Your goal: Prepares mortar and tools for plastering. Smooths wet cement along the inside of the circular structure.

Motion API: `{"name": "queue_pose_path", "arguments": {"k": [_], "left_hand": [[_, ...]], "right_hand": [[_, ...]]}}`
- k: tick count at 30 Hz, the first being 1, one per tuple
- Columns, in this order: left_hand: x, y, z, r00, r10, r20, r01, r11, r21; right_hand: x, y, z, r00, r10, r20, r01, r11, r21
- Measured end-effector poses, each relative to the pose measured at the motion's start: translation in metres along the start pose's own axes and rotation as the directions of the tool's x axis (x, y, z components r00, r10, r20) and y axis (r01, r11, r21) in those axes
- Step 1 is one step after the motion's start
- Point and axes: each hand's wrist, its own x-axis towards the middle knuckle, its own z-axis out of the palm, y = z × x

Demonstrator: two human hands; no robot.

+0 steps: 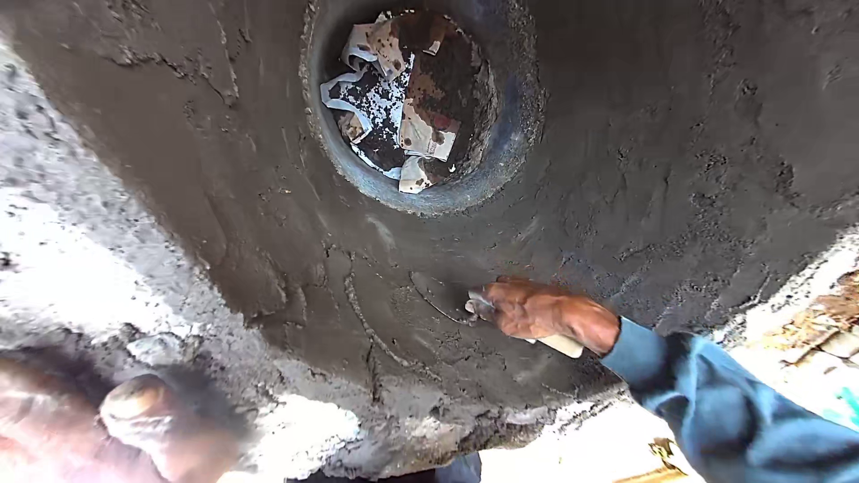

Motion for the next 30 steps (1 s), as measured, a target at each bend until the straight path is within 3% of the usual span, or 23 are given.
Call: {"name": "queue_pose_path", "arguments": {"k": [4, 6, 8, 12, 16, 20, 23, 30], "left_hand": [[0.008, -0.001, 0.003, 0.999, -0.01, -0.033, 0.012, 0.998, 0.058], [0.012, 0.001, 0.002, 0.998, 0.022, -0.061, -0.02, 0.999, 0.047], [0.015, 0.005, -0.003, 0.998, 0.029, -0.061, -0.026, 0.999, 0.044], [0.026, -0.006, -0.011, 0.996, 0.075, -0.053, -0.074, 0.997, 0.025], [0.038, -0.015, -0.004, 0.984, 0.152, -0.088, -0.156, 0.987, -0.031], [0.038, -0.013, -0.005, 0.983, 0.167, -0.079, -0.165, 0.986, 0.039], [0.041, -0.01, -0.004, 0.973, 0.208, -0.101, -0.206, 0.978, 0.03], [0.042, 0.004, -0.005, 0.974, 0.204, -0.094, -0.2, 0.978, 0.052]], "right_hand": [[-0.036, -0.009, 0.003, 0.997, -0.079, 0.005, 0.078, 0.995, 0.061], [-0.053, -0.006, 0.003, 0.982, -0.186, -0.028, 0.188, 0.967, 0.173], [-0.054, -0.004, -0.003, 0.976, -0.195, -0.101, 0.214, 0.945, 0.246], [0.024, 0.015, -0.025, 0.974, -0.055, -0.22, 0.132, 0.926, 0.353], [0.124, 0.021, -0.06, 0.969, 0.056, -0.239, 0.003, 0.971, 0.24], [0.177, 0.003, -0.069, 0.981, 0.053, -0.186, -0.019, 0.983, 0.181], [0.166, -0.024, -0.058, 0.978, -0.03, -0.204, 0.072, 0.977, 0.201], [0.075, -0.057, -0.038, 0.96, -0.186, -0.209, 0.235, 0.941, 0.242]]}}
